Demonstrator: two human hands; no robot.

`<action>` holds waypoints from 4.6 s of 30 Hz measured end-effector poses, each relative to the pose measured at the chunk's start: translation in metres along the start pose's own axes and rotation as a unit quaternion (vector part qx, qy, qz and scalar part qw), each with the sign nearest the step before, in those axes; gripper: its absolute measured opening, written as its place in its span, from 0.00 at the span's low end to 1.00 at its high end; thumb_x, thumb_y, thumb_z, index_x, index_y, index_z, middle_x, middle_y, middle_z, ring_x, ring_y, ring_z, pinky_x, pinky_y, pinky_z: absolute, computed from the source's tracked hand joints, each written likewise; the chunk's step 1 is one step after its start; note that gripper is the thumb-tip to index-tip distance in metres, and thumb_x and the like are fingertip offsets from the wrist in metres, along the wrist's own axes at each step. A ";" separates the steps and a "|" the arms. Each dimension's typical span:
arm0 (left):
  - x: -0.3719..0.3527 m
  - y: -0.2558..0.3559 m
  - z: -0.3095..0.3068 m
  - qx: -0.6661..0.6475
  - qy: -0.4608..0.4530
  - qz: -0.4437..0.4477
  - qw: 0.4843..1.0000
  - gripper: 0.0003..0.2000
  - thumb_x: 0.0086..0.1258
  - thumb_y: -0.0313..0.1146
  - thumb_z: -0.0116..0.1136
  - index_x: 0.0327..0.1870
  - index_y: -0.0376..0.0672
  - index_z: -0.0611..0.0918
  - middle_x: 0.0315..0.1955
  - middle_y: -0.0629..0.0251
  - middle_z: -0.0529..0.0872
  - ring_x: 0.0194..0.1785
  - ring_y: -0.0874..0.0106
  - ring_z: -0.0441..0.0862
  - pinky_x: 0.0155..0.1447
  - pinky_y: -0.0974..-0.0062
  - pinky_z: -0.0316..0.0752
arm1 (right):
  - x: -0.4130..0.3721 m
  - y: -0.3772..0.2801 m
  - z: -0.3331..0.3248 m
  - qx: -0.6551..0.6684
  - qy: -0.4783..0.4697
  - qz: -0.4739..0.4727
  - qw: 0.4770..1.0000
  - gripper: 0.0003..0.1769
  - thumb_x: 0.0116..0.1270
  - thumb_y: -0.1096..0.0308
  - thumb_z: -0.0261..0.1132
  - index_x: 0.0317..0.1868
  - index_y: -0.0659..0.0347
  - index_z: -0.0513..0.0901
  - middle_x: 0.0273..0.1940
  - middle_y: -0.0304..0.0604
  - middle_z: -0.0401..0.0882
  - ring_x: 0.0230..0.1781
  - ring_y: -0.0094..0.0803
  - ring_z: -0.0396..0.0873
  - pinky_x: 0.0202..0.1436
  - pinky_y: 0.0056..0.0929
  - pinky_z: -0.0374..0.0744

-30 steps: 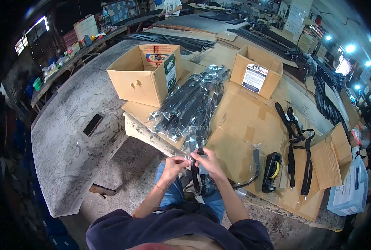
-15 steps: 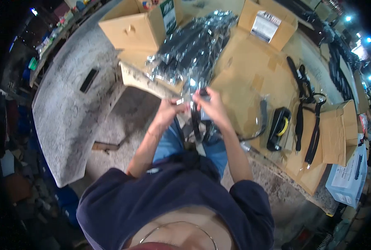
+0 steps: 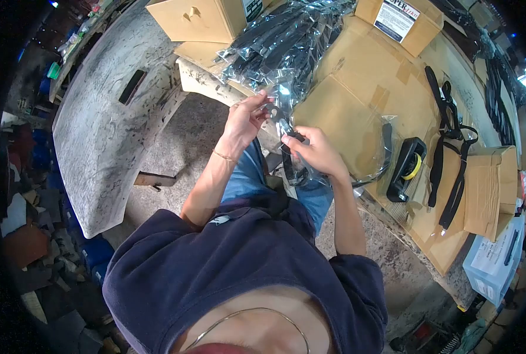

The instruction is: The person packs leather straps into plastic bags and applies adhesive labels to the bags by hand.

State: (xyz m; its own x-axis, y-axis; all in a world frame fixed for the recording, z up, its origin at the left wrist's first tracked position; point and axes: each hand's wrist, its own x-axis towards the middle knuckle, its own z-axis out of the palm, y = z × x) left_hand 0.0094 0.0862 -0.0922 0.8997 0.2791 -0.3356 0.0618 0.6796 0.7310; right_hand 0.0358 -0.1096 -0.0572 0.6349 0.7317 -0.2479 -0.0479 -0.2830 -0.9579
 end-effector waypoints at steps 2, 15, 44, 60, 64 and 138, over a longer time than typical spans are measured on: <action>-0.002 -0.002 0.001 0.005 0.001 0.002 1.000 0.09 0.68 0.34 0.60 0.41 0.37 0.81 0.35 0.61 0.85 0.35 0.74 0.80 0.39 0.78 0.74 | -0.001 -0.001 0.001 0.012 -0.002 0.007 1.000 0.12 0.69 0.63 0.60 0.30 0.62 0.77 0.21 0.29 0.71 0.22 0.13 0.67 0.25 0.17 0.66; -0.016 -0.002 -0.002 -0.015 -0.060 -0.013 0.998 0.08 0.69 0.32 0.58 0.40 0.35 0.81 0.33 0.62 0.84 0.37 0.73 0.82 0.41 0.76 0.74 | -0.004 0.008 -0.002 -0.002 0.017 0.004 1.000 0.14 0.69 0.62 0.60 0.30 0.63 0.77 0.20 0.30 0.72 0.22 0.14 0.68 0.25 0.19 0.67; -0.023 -0.014 -0.014 0.192 -0.080 0.066 0.976 0.08 0.65 0.31 0.63 0.31 0.34 0.85 0.27 0.65 0.84 0.31 0.79 0.78 0.37 0.81 0.72 | 0.005 0.019 0.016 0.025 0.035 -0.039 0.998 0.19 0.67 0.61 0.65 0.48 0.66 0.71 0.27 0.37 0.75 0.25 0.19 0.72 0.29 0.22 0.72; -0.034 -0.005 0.004 0.113 -0.057 -0.023 0.992 0.14 0.73 0.37 0.53 0.34 0.35 0.82 0.26 0.63 0.83 0.29 0.77 0.80 0.36 0.79 0.74 | 0.006 0.031 0.012 -0.011 0.009 -0.125 0.992 0.29 0.65 0.61 0.67 0.55 0.58 0.57 0.32 0.39 0.74 0.30 0.21 0.71 0.35 0.22 0.70; -0.021 -0.020 -0.005 0.158 -0.080 0.025 0.984 0.11 0.72 0.34 0.54 0.38 0.34 0.81 0.28 0.62 0.83 0.29 0.76 0.80 0.38 0.79 0.75 | 0.010 0.039 0.009 0.026 0.015 -0.129 0.991 0.29 0.63 0.64 0.70 0.53 0.59 0.58 0.32 0.39 0.76 0.32 0.19 0.73 0.32 0.20 0.70; -0.012 -0.010 0.000 0.083 -0.068 -0.008 0.994 0.12 0.73 0.33 0.50 0.43 0.29 0.75 0.40 0.55 0.82 0.43 0.60 0.83 0.49 0.63 0.80 | -0.006 0.052 -0.001 0.167 0.177 -0.111 0.964 0.17 0.60 0.78 0.67 0.51 0.70 0.79 0.41 0.42 0.83 0.39 0.20 0.79 0.44 0.18 0.77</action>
State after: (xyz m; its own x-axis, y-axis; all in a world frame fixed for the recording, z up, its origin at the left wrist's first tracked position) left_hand -0.0021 0.0764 -0.0954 0.9476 0.1665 -0.2727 0.1372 0.5585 0.8181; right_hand 0.0306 -0.1292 -0.1054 0.8787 0.4768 -0.0237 -0.0884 0.1136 -0.9896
